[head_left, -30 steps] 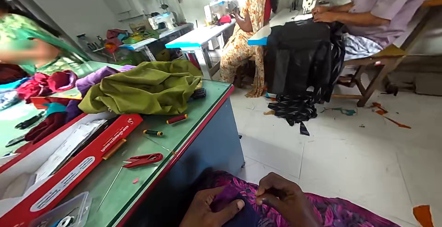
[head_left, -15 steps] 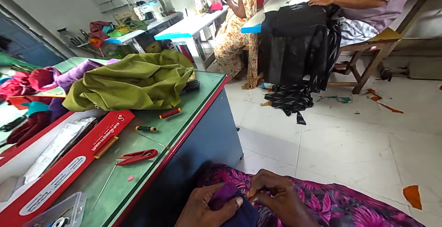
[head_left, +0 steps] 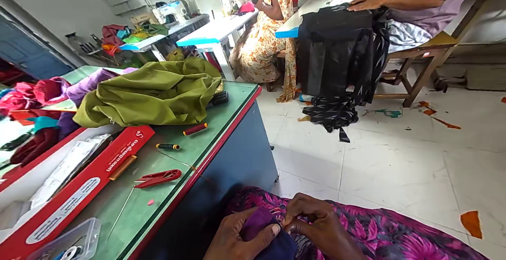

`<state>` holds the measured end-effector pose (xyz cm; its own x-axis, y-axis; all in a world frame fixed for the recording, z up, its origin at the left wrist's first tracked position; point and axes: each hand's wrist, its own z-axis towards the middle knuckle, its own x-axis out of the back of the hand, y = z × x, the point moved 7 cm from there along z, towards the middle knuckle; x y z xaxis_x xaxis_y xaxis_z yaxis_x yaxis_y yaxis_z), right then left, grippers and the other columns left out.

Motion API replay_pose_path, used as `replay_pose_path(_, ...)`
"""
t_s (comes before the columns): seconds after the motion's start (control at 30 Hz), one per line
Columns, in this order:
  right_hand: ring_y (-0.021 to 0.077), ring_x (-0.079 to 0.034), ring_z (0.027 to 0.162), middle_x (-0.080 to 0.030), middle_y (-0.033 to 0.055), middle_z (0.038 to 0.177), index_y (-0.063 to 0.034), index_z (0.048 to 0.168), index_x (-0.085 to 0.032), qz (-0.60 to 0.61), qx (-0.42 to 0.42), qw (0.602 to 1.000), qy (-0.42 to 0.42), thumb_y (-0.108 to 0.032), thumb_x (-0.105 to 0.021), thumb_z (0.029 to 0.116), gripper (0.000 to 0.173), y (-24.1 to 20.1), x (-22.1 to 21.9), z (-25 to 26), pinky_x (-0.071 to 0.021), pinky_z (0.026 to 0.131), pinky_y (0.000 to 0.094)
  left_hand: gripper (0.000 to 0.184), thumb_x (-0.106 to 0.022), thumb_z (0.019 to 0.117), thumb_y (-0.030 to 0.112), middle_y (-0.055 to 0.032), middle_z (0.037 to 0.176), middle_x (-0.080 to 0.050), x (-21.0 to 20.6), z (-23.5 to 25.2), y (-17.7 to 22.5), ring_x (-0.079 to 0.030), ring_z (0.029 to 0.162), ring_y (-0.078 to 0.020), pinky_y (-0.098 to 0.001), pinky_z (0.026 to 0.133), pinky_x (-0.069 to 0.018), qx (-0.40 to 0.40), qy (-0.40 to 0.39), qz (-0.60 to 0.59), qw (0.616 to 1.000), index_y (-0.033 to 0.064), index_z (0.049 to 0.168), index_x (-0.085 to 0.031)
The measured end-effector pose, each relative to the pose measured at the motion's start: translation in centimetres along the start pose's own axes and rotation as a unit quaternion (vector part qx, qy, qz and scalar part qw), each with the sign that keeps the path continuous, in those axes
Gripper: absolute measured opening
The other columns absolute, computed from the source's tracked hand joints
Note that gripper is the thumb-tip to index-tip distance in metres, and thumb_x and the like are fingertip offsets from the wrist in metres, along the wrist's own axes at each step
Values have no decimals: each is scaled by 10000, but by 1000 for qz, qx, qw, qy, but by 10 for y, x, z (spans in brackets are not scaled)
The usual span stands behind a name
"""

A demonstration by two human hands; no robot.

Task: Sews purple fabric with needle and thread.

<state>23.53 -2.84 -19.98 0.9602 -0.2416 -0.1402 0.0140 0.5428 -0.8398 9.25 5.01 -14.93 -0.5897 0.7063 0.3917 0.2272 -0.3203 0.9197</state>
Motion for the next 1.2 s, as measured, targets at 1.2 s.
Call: replay_pose_path(1.2, -61, -669, 920, -722, -121, 950, -124, 948, -733, 69, -43, 995, -54, -154, -768, 894, 71, 6, 2, -1, -568, 838, 153, 41, -711, 893, 135, 157, 806, -683, -7, -4, -7, -627, 764, 99, -143, 733, -533, 26, -24, -58, 998, 98, 905, -725)
